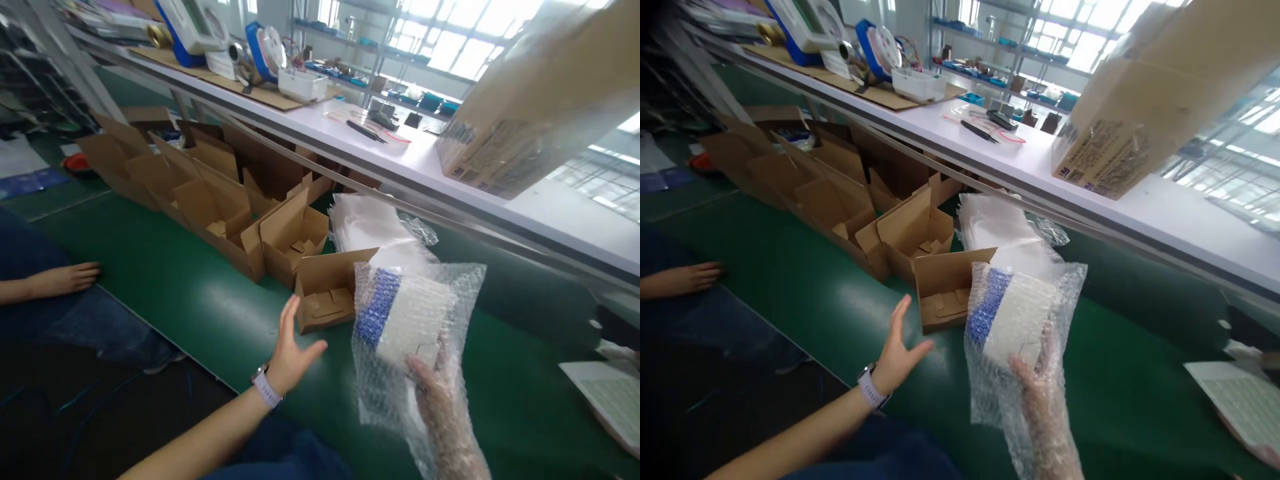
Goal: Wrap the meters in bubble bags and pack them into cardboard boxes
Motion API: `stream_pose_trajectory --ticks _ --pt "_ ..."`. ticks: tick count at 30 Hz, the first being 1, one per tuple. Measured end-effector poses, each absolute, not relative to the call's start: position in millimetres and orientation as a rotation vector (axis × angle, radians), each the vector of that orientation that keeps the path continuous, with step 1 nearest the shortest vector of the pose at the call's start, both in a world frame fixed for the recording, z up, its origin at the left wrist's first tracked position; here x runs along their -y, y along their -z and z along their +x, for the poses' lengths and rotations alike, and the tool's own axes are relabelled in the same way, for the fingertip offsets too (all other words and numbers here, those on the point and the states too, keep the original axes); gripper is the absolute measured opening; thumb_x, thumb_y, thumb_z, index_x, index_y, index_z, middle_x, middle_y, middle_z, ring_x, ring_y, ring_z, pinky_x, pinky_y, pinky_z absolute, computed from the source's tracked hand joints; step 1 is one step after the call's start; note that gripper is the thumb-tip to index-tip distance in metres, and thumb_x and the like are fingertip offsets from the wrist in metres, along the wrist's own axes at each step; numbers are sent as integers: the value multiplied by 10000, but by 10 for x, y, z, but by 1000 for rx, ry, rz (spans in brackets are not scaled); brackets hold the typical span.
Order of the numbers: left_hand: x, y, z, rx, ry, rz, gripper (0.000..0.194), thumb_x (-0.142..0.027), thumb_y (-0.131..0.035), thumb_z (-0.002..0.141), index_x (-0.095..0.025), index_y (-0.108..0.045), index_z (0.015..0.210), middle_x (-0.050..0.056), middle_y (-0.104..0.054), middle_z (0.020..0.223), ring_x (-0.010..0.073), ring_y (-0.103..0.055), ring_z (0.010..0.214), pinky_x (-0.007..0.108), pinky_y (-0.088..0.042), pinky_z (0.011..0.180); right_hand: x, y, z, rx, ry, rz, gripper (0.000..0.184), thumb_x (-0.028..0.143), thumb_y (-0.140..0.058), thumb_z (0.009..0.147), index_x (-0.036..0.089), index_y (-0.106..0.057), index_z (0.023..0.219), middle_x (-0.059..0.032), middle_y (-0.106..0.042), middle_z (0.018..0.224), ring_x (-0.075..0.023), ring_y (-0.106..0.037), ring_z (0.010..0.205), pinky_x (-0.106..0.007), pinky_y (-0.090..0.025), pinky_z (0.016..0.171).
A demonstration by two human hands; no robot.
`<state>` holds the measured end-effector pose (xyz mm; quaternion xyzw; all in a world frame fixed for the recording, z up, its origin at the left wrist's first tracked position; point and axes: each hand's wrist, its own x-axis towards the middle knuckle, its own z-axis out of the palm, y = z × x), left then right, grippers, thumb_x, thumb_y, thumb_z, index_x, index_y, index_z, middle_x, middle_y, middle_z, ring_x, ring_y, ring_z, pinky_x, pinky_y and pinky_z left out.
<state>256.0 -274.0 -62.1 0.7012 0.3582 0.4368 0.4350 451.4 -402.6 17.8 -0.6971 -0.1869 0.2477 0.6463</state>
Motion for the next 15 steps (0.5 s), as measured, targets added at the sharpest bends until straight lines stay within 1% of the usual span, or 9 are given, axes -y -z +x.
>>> stream_pose_trajectory --ticks 1,2,4,6,8,10,12,13,15 --pt "2645 730 2661 -1016 -1087 1709 917 -394 -683 744 -190 -125 1444 161 -131 1514 298 -136 1402 518 -184 1134 3963 -244 4654 593 -491 -1688 903 399 -777 558 411 -349 1354 -2 -464 1374 -331 -421 1257 -531 -325 1049" --pt "2549 838 2767 -1074 -1081 1685 959 -361 -675 748 -182 -56 1459 158 -64 1529 296 -77 1413 515 -144 1147 3892 -305 4788 792 -414 -1804 916 409 -792 530 366 -389 1351 -27 -444 1390 -345 -376 1285 -534 -268 1077" --pt "2370 1025 2937 -1071 -1071 1662 871 -273 -580 804 -165 -27 1468 143 -51 1539 269 -60 1419 479 -120 1164 3716 -421 5005 1196 -313 -1983 878 437 -785 529 272 -465 1331 -91 -442 1386 -380 -345 1292 -554 -215 1085" --pt "2235 1146 2974 -1042 -1072 1643 717 -172 -434 848 -158 -77 1470 123 -129 1535 233 -123 1414 443 -141 1170 3492 -528 5097 1594 -294 -2024 795 409 -762 560 234 -522 1297 -128 -458 1368 -402 -359 1271 -568 -221 1069" --pt "2169 1185 2856 -1041 -1061 1646 634 -123 -356 855 -150 -164 1459 116 -233 1509 220 -214 1393 435 -183 1164 3242 -612 5040 1988 -330 -1928 723 306 -733 582 268 -544 1279 -120 -461 1369 -408 -375 1253 -569 -232 1053" --pt "2171 1163 2637 -1047 -1038 1684 564 -123 -340 865 -137 -272 1425 121 -358 1451 223 -312 1354 445 -238 1146 3002 -641 4866 2299 -406 -1777 762 175 -690 572 305 -510 1301 -122 -439 1386 -413 -387 1238 -573 -259 1021" --pt "2224 1131 2390 -1028 -1007 1732 505 -135 -330 883 -127 -349 1388 121 -451 1387 221 -379 1317 446 -280 1129 2800 -596 4640 2468 -497 -1651 822 83 -654 536 289 -493 1316 -159 -439 1373 -421 -411 1210 -574 -300 980" --pt "2259 1127 2272 -1019 -994 1748 494 -143 -325 893 -128 -355 1387 118 -460 1381 216 -386 1312 438 -288 1127 2719 -545 4524 2506 -551 -1613 837 65 -654 519 270 -498 1315 -179 -444 1360 -425 -419 1198 -573 -317 964" --pt "2329 1159 2053 -1028 -978 1755 507 -162 -318 913 -147 -302 1419 103 -422 1416 200 -368 1324 414 -290 1129 2594 -396 4309 2469 -700 -1597 850 65 -687 479 237 -525 1294 -199 -475 1317 -431 -450 1156 -572 -349 934"
